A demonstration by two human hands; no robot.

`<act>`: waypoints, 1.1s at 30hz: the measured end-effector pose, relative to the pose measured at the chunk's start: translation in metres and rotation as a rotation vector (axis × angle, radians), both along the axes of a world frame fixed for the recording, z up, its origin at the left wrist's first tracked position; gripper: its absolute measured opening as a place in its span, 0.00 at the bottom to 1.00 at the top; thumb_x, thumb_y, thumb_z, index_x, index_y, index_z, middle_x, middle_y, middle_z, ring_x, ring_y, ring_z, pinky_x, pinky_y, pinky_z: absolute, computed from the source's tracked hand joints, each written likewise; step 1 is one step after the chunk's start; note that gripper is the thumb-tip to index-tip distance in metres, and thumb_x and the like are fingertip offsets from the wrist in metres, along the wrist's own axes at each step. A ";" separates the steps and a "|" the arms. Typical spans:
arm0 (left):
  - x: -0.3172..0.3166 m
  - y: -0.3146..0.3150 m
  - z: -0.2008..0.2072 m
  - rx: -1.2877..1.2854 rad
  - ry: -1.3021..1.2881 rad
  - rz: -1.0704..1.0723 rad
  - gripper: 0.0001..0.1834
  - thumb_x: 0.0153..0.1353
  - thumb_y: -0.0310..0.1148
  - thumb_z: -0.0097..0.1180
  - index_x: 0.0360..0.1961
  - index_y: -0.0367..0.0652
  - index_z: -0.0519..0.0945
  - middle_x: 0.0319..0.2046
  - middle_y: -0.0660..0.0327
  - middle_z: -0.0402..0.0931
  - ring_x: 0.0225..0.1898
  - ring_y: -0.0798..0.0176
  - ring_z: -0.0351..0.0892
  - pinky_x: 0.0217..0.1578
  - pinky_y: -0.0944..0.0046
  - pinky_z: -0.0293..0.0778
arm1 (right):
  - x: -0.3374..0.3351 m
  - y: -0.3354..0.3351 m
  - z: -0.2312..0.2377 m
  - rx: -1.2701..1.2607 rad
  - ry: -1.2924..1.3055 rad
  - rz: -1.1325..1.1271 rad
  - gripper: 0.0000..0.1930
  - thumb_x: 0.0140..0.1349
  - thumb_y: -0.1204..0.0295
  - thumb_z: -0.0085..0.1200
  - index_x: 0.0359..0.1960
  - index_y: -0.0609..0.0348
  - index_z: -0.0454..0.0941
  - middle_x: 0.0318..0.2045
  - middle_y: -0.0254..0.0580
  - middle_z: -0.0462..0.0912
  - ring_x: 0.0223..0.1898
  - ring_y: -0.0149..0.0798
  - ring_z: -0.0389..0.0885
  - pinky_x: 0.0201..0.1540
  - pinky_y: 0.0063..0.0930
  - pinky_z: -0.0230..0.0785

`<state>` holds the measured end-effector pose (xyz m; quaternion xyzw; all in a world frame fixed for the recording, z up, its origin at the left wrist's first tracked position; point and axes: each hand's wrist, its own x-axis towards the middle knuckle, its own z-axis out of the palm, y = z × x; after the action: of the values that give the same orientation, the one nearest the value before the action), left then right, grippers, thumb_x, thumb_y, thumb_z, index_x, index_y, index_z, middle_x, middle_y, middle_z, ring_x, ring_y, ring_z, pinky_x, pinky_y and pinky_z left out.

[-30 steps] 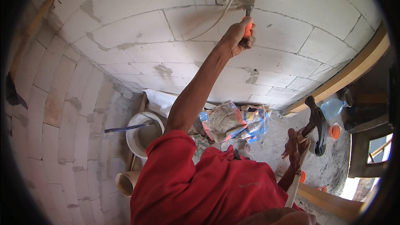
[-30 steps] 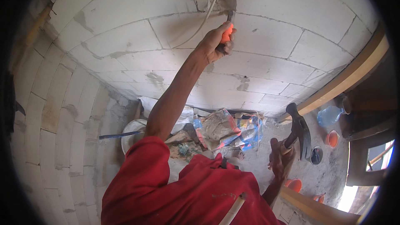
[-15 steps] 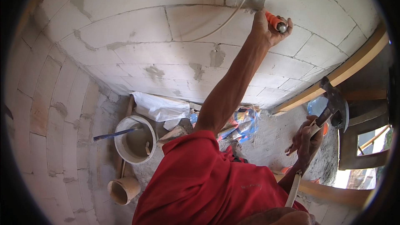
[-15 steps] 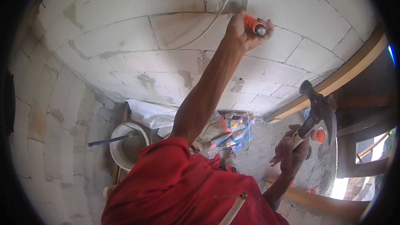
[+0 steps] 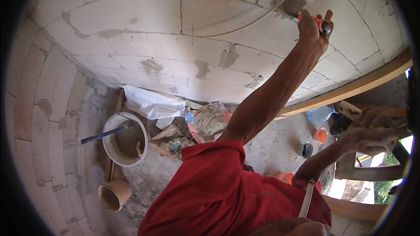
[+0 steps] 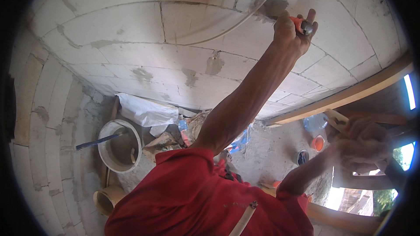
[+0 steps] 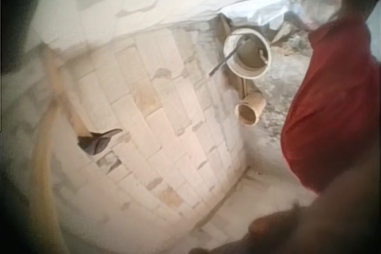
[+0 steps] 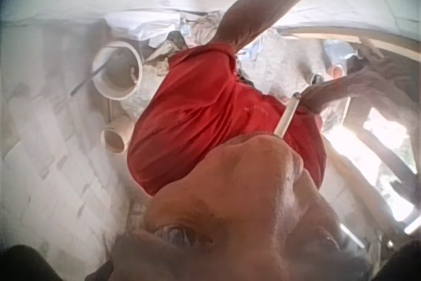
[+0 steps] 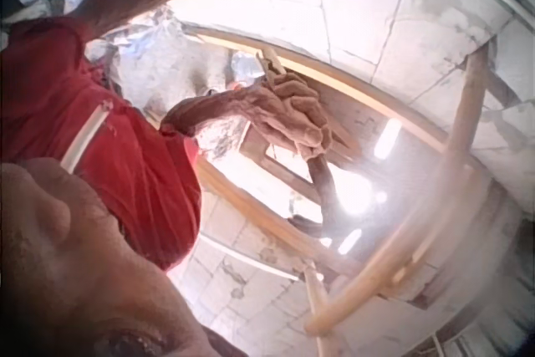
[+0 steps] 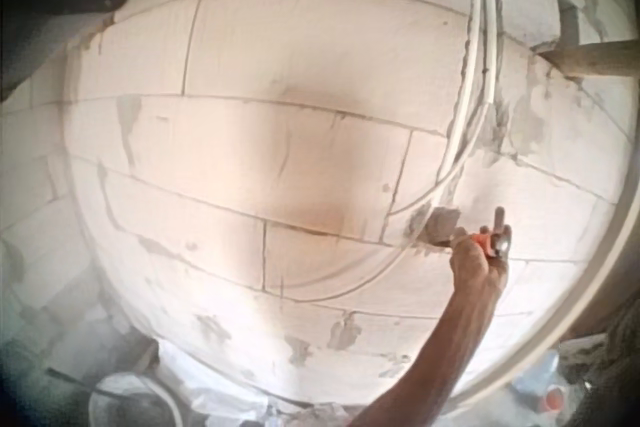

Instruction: The person uses a hammer and chisel to chip away at a tiled wall to create a recess. They then insert a black electrical box into the hole and secure it with a nail, adjusting the white conduit pipe to fit.

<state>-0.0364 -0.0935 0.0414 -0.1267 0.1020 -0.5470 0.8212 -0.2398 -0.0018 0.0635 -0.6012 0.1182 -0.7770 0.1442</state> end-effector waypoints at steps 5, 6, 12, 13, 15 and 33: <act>0.025 0.000 -0.005 0.025 0.021 -0.036 0.14 0.74 0.40 0.43 0.50 0.45 0.59 0.45 0.62 0.63 0.53 0.48 0.84 0.46 0.51 0.81 | 0.042 -0.032 -0.068 0.570 0.898 0.000 0.16 0.77 0.58 0.48 0.43 0.62 0.73 0.23 0.31 0.74 0.17 0.23 0.64 0.19 0.21 0.56; 0.030 0.001 -0.007 0.006 -0.001 0.010 0.12 0.73 0.38 0.44 0.50 0.45 0.59 0.43 0.63 0.63 0.53 0.48 0.84 0.52 0.48 0.77 | 0.038 -0.024 -0.063 0.582 0.782 0.106 0.16 0.76 0.58 0.49 0.44 0.61 0.73 0.23 0.28 0.72 0.18 0.22 0.64 0.19 0.20 0.55; 0.005 0.003 -0.006 0.036 -0.050 -0.034 0.08 0.71 0.35 0.42 0.47 0.46 0.62 0.39 0.62 0.66 0.53 0.48 0.84 0.60 0.42 0.67 | 0.009 -0.037 -0.067 0.134 -0.145 0.366 0.17 0.75 0.57 0.48 0.34 0.57 0.69 0.18 0.32 0.65 0.15 0.27 0.63 0.15 0.24 0.59; 0.007 0.002 -0.010 0.013 -0.082 -0.012 0.08 0.71 0.36 0.42 0.46 0.46 0.63 0.39 0.62 0.66 0.53 0.48 0.84 0.58 0.43 0.68 | 0.037 -0.036 -0.086 -0.028 -0.041 0.168 0.19 0.75 0.55 0.47 0.32 0.57 0.68 0.18 0.34 0.64 0.14 0.30 0.61 0.15 0.26 0.60; 0.021 0.010 -0.015 0.057 -0.080 -0.092 0.08 0.75 0.40 0.42 0.42 0.48 0.63 0.34 0.63 0.66 0.51 0.47 0.85 0.34 0.56 0.63 | 0.061 -0.035 -0.109 0.384 0.429 0.022 0.20 0.73 0.56 0.51 0.36 0.63 0.67 0.20 0.40 0.71 0.17 0.37 0.68 0.21 0.32 0.65; 0.010 0.052 -0.080 0.119 -0.643 0.036 0.19 0.79 0.51 0.41 0.45 0.44 0.66 0.26 0.62 0.71 0.24 0.63 0.77 0.48 0.50 0.84 | -0.004 0.010 -0.052 0.298 0.063 0.266 0.20 0.74 0.51 0.53 0.36 0.55 0.64 0.16 0.31 0.60 0.09 0.22 0.56 0.07 0.16 0.48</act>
<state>-0.0264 -0.0417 -0.0390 0.0991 -0.1327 -0.5375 0.8268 -0.2436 0.0078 0.0115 -0.6076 0.1561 -0.7057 0.3292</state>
